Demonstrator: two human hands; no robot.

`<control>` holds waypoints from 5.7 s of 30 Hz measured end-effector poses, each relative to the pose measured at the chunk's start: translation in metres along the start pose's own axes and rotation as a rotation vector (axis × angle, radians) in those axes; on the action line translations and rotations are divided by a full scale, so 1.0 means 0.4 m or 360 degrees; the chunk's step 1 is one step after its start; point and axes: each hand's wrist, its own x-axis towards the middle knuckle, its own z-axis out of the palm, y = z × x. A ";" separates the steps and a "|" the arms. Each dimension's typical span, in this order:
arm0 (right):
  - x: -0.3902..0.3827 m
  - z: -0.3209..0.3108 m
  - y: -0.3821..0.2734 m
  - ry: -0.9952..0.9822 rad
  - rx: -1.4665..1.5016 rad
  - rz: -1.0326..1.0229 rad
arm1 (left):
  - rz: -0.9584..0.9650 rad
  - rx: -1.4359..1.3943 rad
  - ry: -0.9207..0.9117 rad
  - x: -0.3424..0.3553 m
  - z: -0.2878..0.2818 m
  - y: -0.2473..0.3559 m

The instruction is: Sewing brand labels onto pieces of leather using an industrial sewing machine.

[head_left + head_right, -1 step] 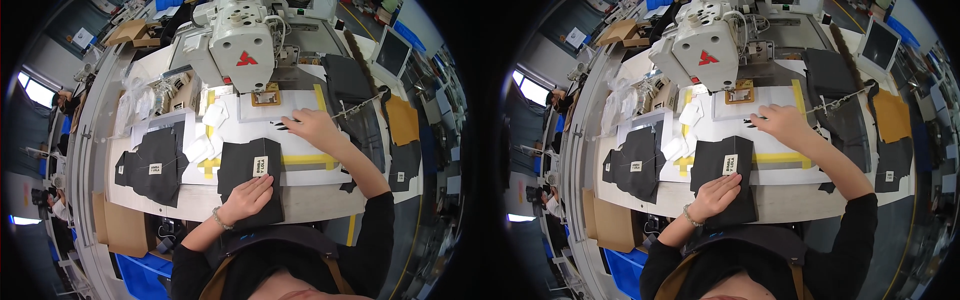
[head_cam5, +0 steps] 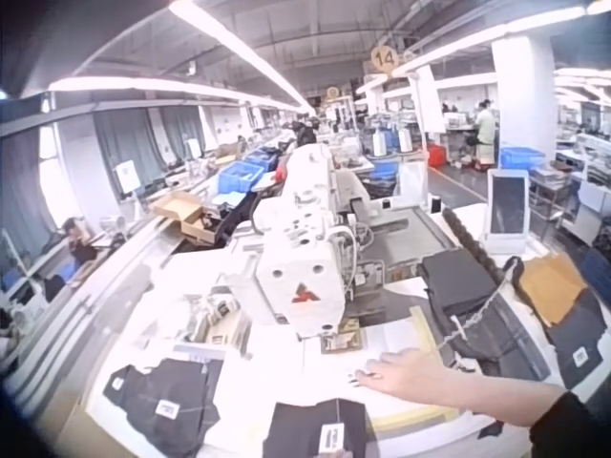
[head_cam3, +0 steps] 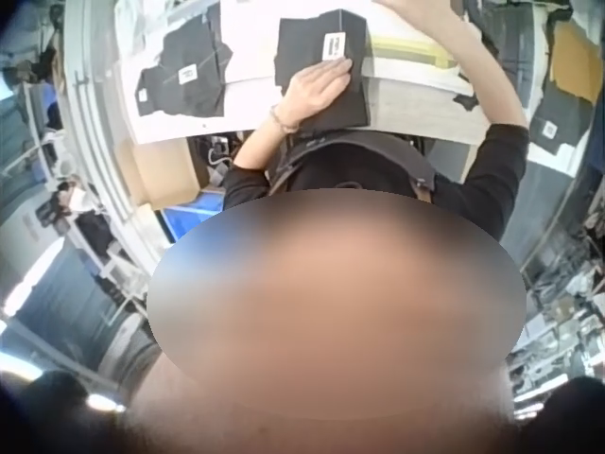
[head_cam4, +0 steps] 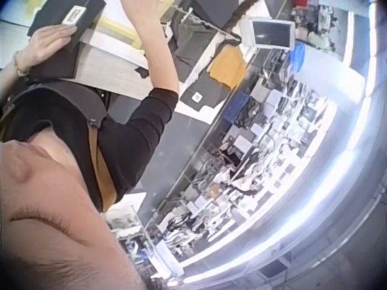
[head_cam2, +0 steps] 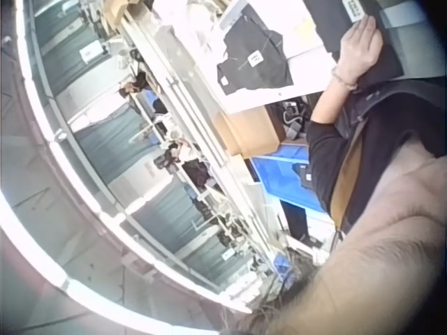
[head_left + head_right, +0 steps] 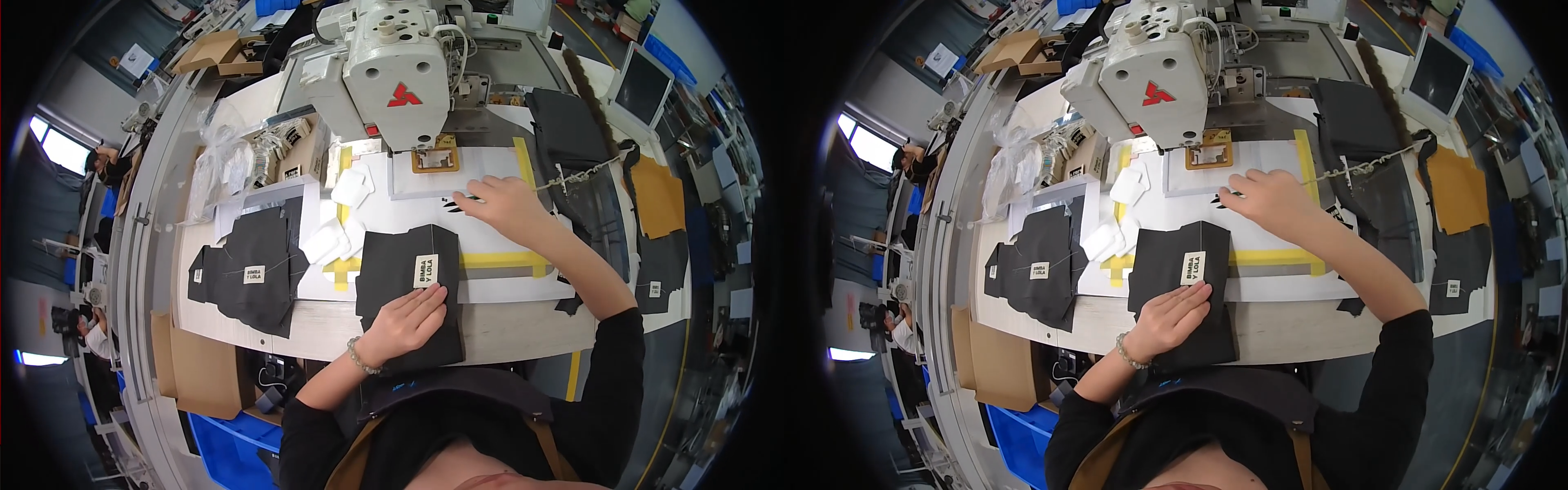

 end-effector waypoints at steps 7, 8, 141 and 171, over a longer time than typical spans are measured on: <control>0.083 0.096 -0.009 0.0001 0.0115 -0.0181 | -0.0034 -0.0026 0.0026 -0.002 -0.005 0.005; 0.085 0.107 -0.009 -0.0022 0.0137 -0.0189 | -0.0040 -0.0027 0.0032 -0.002 -0.005 0.005; -0.012 0.185 -0.004 0.0019 0.0241 0.0466 | -0.0204 0.0127 -0.0279 0.207 0.148 -0.340; -0.017 0.196 -0.004 -0.0006 0.0325 0.0548 | -0.0426 -0.0009 -0.0205 0.251 0.216 -0.353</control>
